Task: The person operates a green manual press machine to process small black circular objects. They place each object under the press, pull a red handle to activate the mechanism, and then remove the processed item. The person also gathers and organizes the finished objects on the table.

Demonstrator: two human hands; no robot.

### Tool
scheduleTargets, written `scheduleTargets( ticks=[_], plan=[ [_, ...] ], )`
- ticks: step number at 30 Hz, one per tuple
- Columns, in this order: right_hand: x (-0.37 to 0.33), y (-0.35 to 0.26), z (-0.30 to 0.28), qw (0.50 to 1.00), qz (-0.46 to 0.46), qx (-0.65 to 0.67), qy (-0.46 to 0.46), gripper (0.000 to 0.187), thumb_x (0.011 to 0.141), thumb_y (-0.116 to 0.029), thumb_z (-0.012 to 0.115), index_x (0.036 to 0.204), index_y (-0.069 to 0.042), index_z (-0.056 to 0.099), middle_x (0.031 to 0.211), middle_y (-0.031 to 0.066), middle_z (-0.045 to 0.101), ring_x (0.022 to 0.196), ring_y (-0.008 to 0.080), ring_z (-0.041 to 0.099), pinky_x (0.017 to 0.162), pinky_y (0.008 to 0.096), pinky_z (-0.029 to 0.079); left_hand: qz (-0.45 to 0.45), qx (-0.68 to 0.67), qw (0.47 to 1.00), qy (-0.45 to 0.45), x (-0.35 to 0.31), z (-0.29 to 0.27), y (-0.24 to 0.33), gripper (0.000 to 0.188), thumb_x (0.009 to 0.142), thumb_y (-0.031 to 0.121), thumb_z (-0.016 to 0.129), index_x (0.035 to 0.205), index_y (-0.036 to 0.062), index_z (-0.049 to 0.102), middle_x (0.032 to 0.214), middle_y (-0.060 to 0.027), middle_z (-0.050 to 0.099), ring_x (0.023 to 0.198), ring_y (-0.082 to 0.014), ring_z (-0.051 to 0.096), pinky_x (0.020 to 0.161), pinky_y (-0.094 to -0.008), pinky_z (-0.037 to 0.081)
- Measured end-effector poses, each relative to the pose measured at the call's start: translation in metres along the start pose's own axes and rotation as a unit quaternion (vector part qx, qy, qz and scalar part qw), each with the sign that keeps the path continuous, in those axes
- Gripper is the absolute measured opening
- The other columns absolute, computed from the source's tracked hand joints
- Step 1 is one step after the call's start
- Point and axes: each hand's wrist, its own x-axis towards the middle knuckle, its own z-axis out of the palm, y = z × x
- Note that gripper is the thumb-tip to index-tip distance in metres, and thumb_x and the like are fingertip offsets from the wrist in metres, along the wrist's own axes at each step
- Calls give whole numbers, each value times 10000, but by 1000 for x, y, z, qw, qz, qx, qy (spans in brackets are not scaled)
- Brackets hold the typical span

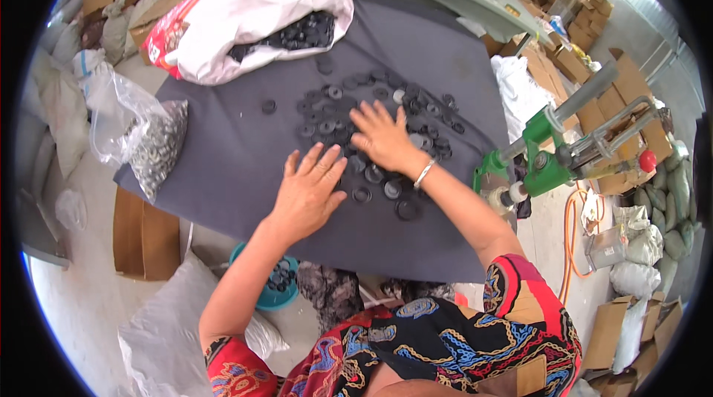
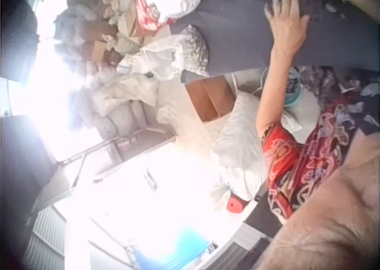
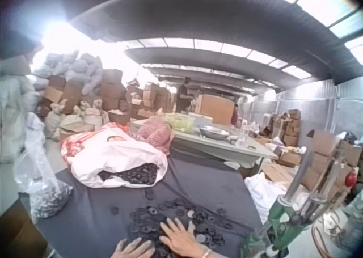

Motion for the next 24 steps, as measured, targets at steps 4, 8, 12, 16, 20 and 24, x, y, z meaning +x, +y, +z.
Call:
scheduleTargets(
  ticks=[4, 8, 12, 16, 20, 24],
  plan=[
    [7, -17, 10, 999, -24, -26, -34, 544, 971, -362, 417, 1464, -134, 381, 1543, 157, 303, 1424, 380, 253, 1072, 722, 126, -19, 35, 999, -24, 29, 23, -1, 714, 872, 403, 627, 1438, 50, 372, 1499, -167, 355, 1382, -393, 312, 1093, -601, 247],
    [21, -43, 9, 998, -6, 29, -54, 564, 979, -393, 378, 1474, -123, 372, 1545, 154, 306, 1444, 374, 216, 1098, 698, 88, -95, 51, 992, -60, 20, 12, -18, 776, 869, 441, 626, 1471, 58, 321, 1513, -181, 331, 1394, -402, 291, 1104, -608, 228],
    [16, -54, 18, 999, -33, 34, -27, 564, 980, -415, 390, 1457, -116, 390, 1538, 152, 316, 1434, 381, 232, 1086, 709, 110, -109, 34, 990, -85, 1, 8, -28, 826, 840, 415, 667, 1486, 59, 295, 1509, -190, 339, 1408, -394, 274, 1118, -606, 207],
    [6, -48, 12, 997, -63, 7, -41, 597, 969, -446, 417, 1460, -109, 374, 1534, 155, 318, 1432, 377, 238, 1070, 723, 132, -88, 9, 994, -70, -4, -11, -47, 875, 754, 339, 733, 1473, 63, 318, 1492, -197, 364, 1391, -404, 305, 1094, -640, 222],
    [-15, -40, -4, 994, -34, 31, -96, 618, 987, -472, 370, 1484, -108, 332, 1556, 156, 275, 1454, 341, 199, 1122, 663, 67, -154, -49, 980, 116, -19, -24, -88, 686, 766, 206, 711, 1383, 31, 467, 1402, -209, 482, 1326, -376, 416, 1105, -439, 319],
    [-15, -45, -7, 995, -63, 73, -27, 546, 997, -430, 403, 1426, -93, 429, 1508, 149, 367, 1433, 323, 255, 1135, 629, 96, -337, 4, 903, 268, -25, 2, -130, 468, 833, 196, 668, 1251, 9, 574, 1224, -208, 608, 1191, -361, 530, 1025, -448, 393]
  ],
)
